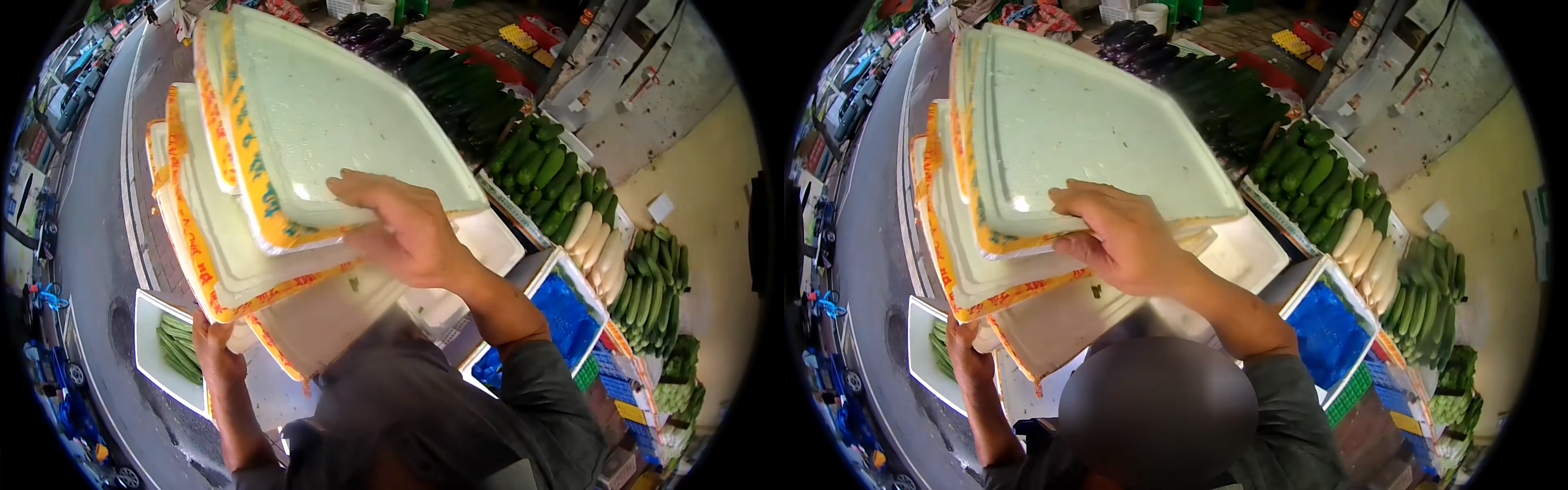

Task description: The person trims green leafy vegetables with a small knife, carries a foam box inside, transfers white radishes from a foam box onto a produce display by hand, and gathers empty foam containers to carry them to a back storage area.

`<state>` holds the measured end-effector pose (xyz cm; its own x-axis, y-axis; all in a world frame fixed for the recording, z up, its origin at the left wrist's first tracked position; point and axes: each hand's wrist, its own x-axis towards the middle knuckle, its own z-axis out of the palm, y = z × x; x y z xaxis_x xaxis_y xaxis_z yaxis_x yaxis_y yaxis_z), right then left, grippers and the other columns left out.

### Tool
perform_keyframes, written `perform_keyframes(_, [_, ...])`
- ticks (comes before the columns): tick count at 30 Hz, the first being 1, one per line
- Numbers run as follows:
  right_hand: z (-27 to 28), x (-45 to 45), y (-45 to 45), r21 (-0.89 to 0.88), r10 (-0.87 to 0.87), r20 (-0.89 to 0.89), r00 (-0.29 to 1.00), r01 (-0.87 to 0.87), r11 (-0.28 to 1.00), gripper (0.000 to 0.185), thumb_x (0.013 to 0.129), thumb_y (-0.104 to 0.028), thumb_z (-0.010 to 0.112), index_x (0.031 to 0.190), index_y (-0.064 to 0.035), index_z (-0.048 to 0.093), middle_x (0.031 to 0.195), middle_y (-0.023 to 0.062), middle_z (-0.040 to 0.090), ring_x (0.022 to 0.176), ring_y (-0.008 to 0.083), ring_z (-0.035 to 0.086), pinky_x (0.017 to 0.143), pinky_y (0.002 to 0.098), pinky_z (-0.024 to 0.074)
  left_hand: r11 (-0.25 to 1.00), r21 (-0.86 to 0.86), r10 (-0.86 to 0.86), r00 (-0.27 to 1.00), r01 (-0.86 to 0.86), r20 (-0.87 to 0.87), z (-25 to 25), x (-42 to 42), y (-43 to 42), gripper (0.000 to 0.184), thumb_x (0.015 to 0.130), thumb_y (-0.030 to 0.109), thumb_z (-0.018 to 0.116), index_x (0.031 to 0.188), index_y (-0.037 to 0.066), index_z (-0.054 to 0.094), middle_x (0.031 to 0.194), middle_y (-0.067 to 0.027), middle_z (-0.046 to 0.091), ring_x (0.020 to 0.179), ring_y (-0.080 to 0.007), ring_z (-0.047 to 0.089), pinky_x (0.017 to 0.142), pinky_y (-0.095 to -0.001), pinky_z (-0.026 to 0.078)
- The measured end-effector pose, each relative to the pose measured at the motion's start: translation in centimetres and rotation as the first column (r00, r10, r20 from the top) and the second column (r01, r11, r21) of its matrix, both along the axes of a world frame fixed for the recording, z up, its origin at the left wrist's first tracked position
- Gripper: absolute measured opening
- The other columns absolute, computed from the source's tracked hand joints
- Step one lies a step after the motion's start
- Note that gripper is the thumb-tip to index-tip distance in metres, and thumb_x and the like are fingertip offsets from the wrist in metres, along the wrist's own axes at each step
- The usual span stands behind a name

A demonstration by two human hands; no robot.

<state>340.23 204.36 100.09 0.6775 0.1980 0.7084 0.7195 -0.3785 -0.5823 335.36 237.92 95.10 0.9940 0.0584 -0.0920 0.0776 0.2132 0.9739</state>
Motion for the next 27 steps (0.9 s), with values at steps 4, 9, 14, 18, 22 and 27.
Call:
perform_keyframes(4, [-1.7,-5.6,-2.6,0.129,-0.042,-0.221,0.974,0.072,0.989,0.035,0.085,-0.009,0.072,0.117,0.0008,0.061,0.119,0.0217,0.067,0.112,0.0383,0.066,0.094,0.0402,0.0527,0.987,0.155,-0.039,0.996,0.05,-0.075,1.3,-3.3,-2.0,0.06,0.081,0.023,0.065,0.13,-0.006,0.047,0.12,-0.0169,0.062,0.105,-0.023,0.066,0.092,-0.0339,0.053])
perform_keyframes(9, [-4.2,-11.1,-5.7,0.278,-0.053,-0.252,0.966,0.125,0.952,0.032,0.09,-0.003,0.061,0.12,0.0057,0.058,0.126,0.0211,0.066,0.116,0.03,0.065,0.1,0.0367,0.0491,0.947,0.316,-0.022,0.995,0.051,-0.093,4.9,-7.0,-6.3,0.045,0.079,0.017,0.069,0.114,-0.005,0.051,0.1,-0.0121,0.064,0.081,-0.0145,0.061,0.071,-0.0272,0.051])
perform_keyframes(14, [-5.2,-15.8,-7.3,0.425,-0.095,-0.227,0.969,0.186,0.886,0.03,0.096,-0.008,0.057,0.122,0.0081,0.057,0.108,0.0116,0.068,0.096,0.0141,0.063,0.088,0.028,0.0496,0.907,0.413,-0.051,0.995,0.084,-0.091,7.4,-10.0,-8.7,0.051,0.079,0.018,0.073,0.117,-0.005,0.049,0.101,-0.0131,0.064,0.088,-0.0161,0.063,0.081,-0.0303,0.052])
perform_keyframes(18, [-6.1,-18.4,-10.1,0.501,-0.176,-0.234,0.956,0.274,0.821,0.027,0.098,-0.014,0.06,0.116,0.0061,0.059,0.104,0.0089,0.068,0.092,0.0115,0.06,0.085,0.0259,0.0472,0.854,0.484,-0.133,0.979,0.192,-0.154,9.9,-11.0,-10.5,0.054,0.079,0.021,0.075,0.118,-0.006,0.049,0.101,-0.0123,0.062,0.09,-0.0162,0.062,0.082,-0.0305,0.052])
perform_keyframes(22, [-5.9,-19.7,-8.3,0.567,-0.226,-0.177,0.958,0.287,0.772,0.024,0.097,-0.01,0.059,0.115,0.0056,0.06,0.107,0.0093,0.067,0.094,0.0122,0.06,0.087,0.027,0.047,0.834,0.488,-0.201,0.966,0.255,-0.162,12.9,-10.8,-9.4,0.056,0.079,0.023,0.075,0.118,-0.007,0.049,0.102,-0.0135,0.061,0.092,-0.0167,0.062,0.083,-0.0313,0.052])
perform_keyframes(27, [-4.5,-20.1,-8.0,0.571,-0.199,-0.229,0.953,0.297,0.766,0.027,0.093,-0.001,0.054,0.118,0.0075,0.058,0.107,0.0114,0.068,0.094,0.0132,0.063,0.085,0.0259,0.0501,0.853,0.444,-0.21,0.959,0.275,-0.19,14.9,-9.2,-10.1,0.052,0.077,0.019,0.07,0.117,-0.008,0.048,0.102,-0.0166,0.063,0.091,-0.0185,0.063,0.083,-0.0324,0.052])
